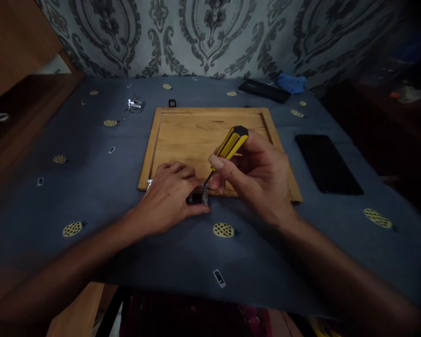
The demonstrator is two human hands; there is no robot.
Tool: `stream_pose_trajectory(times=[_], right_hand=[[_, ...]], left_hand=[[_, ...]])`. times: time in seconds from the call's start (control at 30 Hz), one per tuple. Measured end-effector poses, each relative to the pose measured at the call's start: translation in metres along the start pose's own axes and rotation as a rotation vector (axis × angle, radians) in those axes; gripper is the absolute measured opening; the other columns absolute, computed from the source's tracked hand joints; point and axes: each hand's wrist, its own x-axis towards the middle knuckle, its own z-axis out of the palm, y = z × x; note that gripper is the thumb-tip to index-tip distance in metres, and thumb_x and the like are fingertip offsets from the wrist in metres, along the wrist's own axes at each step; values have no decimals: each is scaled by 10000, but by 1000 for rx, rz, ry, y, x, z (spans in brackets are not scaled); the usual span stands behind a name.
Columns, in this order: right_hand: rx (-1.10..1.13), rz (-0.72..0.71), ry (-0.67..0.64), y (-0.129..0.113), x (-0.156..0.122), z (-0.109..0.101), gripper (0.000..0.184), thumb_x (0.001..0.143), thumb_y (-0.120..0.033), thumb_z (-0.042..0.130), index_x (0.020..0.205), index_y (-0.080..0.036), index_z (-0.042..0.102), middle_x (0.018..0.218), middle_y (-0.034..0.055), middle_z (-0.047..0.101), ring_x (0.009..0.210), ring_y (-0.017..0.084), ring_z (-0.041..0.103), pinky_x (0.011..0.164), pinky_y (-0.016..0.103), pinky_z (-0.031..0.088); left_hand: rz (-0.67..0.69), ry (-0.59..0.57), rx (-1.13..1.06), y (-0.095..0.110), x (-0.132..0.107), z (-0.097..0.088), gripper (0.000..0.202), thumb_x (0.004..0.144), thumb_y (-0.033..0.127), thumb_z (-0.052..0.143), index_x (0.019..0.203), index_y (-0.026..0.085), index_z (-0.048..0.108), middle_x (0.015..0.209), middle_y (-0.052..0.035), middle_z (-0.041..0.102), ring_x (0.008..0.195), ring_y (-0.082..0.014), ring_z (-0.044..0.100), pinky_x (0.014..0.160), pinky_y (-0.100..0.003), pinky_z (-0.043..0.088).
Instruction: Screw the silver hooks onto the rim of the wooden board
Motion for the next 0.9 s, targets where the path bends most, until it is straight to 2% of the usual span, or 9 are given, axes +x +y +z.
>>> stream_pose_trajectory(times=[0.13, 0.27, 0.4, 0.47, 0.53, 0.63, 0.7, 0.9], right_hand=[[18, 19, -15, -2, 2, -2, 263, 803, -358, 807, 848, -248, 572, 740, -64, 590, 483, 86, 615, 416, 226, 514], [12, 34, -75, -8, 4, -7, 233, 864, -420, 738, 1001, -254, 649, 842, -28, 657, 555, 105, 657, 486, 254, 564], [-33, 21, -142, -8, 4, -9, 174, 929, -390, 663, 1032, -254, 696, 730, -35, 660, 572, 112, 657, 529, 257, 582], [-30, -10, -118, -6, 4, -8, 132, 914, -354, 689, 1000, -256, 705, 731, -43, 655, 551, 101, 646, 506, 246, 572], [-28, -52, -38, -4, 2, -5, 116, 874, -335, 738, 946, -253, 700, 786, -43, 654, 530, 85, 634, 469, 230, 556], [-42, -122, 102, -3, 0, 0, 154, 837, -350, 777, 880, -249, 669, 818, -44, 634, 503, 72, 614, 440, 222, 539], [-52, -141, 147, -4, -1, 1, 179, 846, -382, 765, 856, -250, 644, 806, -39, 623, 496, 78, 611, 437, 233, 533], [-158, -143, 86, -2, -2, -3, 242, 822, -420, 780, 815, -251, 608, 713, -40, 577, 486, 99, 598, 433, 255, 490]], left_hand=[[3, 14, 2, -1, 0, 0, 398, 814, 511, 773, 1052, 195, 723, 1146, -68, 691, 1110, -295, 562, 942, -463, 419], [4, 9, -1, -1, 1, 0, 400, 805, 520, 778, 1037, 198, 725, 1036, -49, 696, 1068, -289, 566, 923, -454, 422], [8, 17, -11, -1, 0, 0, 392, 811, 505, 778, 1048, 199, 720, 1015, -40, 691, 1069, -285, 565, 924, -451, 419], [8, 18, -13, -1, 0, 0, 381, 813, 499, 778, 1042, 200, 719, 1035, -41, 692, 1082, -288, 563, 931, -455, 417], [7, 19, -13, 0, 0, 0, 373, 816, 501, 775, 1029, 199, 720, 1025, -39, 692, 1080, -286, 564, 931, -455, 415], [8, 21, -9, 0, 0, 0, 379, 813, 510, 774, 1012, 192, 721, 996, -36, 688, 1056, -277, 569, 918, -448, 417], [11, 20, -8, -1, 0, 0, 390, 810, 516, 774, 1013, 188, 721, 996, -38, 685, 1051, -276, 570, 913, -446, 420], [13, 20, -3, -2, 0, 0, 400, 813, 521, 768, 1003, 173, 719, 993, -46, 681, 1045, -283, 566, 911, -450, 419]])
